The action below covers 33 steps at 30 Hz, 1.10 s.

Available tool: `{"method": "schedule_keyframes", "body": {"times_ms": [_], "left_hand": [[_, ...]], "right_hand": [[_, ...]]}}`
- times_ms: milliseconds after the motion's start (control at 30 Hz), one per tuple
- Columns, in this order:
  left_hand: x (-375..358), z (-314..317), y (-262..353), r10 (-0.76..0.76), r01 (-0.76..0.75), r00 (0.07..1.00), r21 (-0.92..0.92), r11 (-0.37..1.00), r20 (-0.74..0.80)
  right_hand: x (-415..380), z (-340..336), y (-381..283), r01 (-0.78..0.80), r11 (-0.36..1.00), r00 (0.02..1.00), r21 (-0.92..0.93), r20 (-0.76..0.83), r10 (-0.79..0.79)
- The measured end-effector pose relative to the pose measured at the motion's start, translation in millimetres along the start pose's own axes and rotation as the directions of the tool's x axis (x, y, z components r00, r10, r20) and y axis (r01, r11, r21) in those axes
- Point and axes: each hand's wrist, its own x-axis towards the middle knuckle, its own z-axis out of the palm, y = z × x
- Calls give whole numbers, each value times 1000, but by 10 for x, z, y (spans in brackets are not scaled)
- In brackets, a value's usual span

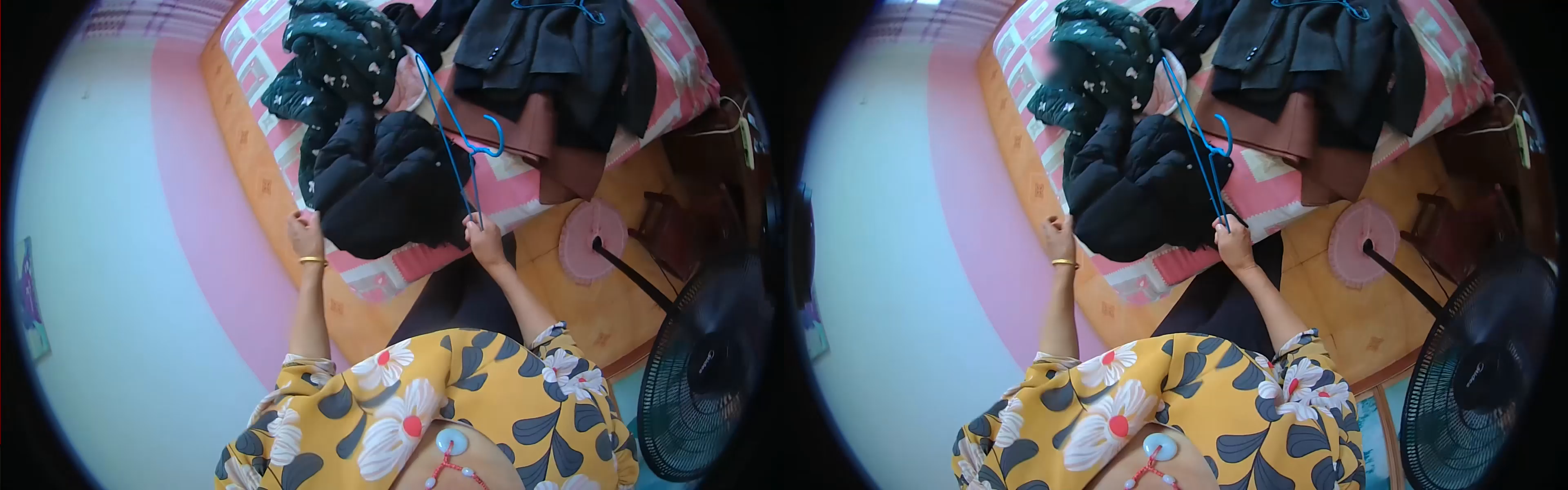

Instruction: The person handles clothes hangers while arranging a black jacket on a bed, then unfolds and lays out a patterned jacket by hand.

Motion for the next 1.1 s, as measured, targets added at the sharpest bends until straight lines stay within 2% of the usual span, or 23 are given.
{"method": "schedule_keyframes", "body": {"times_ms": [33,100,133,167,233,267,333,433,467,500,567,600,700,733,767,800,833,867,900,967,1000,1033,1100], "left_hand": [[-119,59,72,-75,101,985,-174,979,154],[-432,381,296,-202,286,897,-166,944,394],[-420,565,281,-159,266,881,-188,946,446],[-400,752,277,-164,275,875,-188,943,456],[-351,1053,316,38,-12,958,-91,996,283],[-348,1134,352,37,-9,956,-97,995,290],[-329,1162,544,-159,145,906,65,987,392],[-309,942,616,-131,121,902,51,991,412],[-342,831,643,-1,-18,941,53,998,339],[-365,677,762,2,-22,941,55,998,338],[-380,333,1051,189,-90,959,-402,911,213],[-369,205,1092,93,102,937,-517,850,337],[-260,-206,1422,154,95,921,-588,803,359],[-166,-174,1275,127,111,937,-624,774,325],[-108,-179,1101,125,105,941,-623,775,314],[-79,-194,895,78,-36,991,-340,940,110],[-76,-203,731,101,-101,990,4,995,-101],[-129,-226,611,8,-15,994,-64,998,-105],[-161,-235,647,5,-11,995,-59,998,-104],[-304,-252,880,-120,224,955,-394,891,272],[-265,-224,1033,-44,226,921,-439,869,387],[-232,-111,1054,7,74,938,-221,972,346],[-167,81,1119,-146,156,835,26,987,530]], "right_hand": [[-16,16,51,-20,999,1000,-46,1,20],[-117,56,91,-58,997,997,-57,54,61],[-171,51,103,-83,995,993,-57,83,88],[-207,57,146,-92,993,992,-67,81,98],[-239,100,227,-12,992,996,-126,89,24],[-247,102,241,-45,993,994,-108,98,55],[-201,92,81,-76,995,993,-71,85,82],[9,164,-88,-24,999,1000,40,5,24],[122,201,-191,-4,999,1000,49,-29,6],[237,246,-317,-4,999,1000,54,-30,5],[445,378,-548,147,975,989,165,-55,-140],[529,486,-584,151,973,988,172,-57,-144],[643,747,-684,149,969,987,194,23,-157],[653,802,-744,142,975,988,168,35,-150],[648,853,-799,135,981,988,142,50,-143],[588,862,-911,133,975,985,177,84,-150],[535,871,-1017,138,973,984,183,88,-156],[484,875,-1104,139,967,980,211,110,-165],[435,896,-1131,133,963,976,236,138,-169],[352,977,-1114,144,958,970,246,158,-186],[319,1020,-1103,149,961,968,232,163,-189],[286,1051,-1072,154,964,968,218,165,-192],[264,1064,-986,107,970,968,220,200,-152]]}}
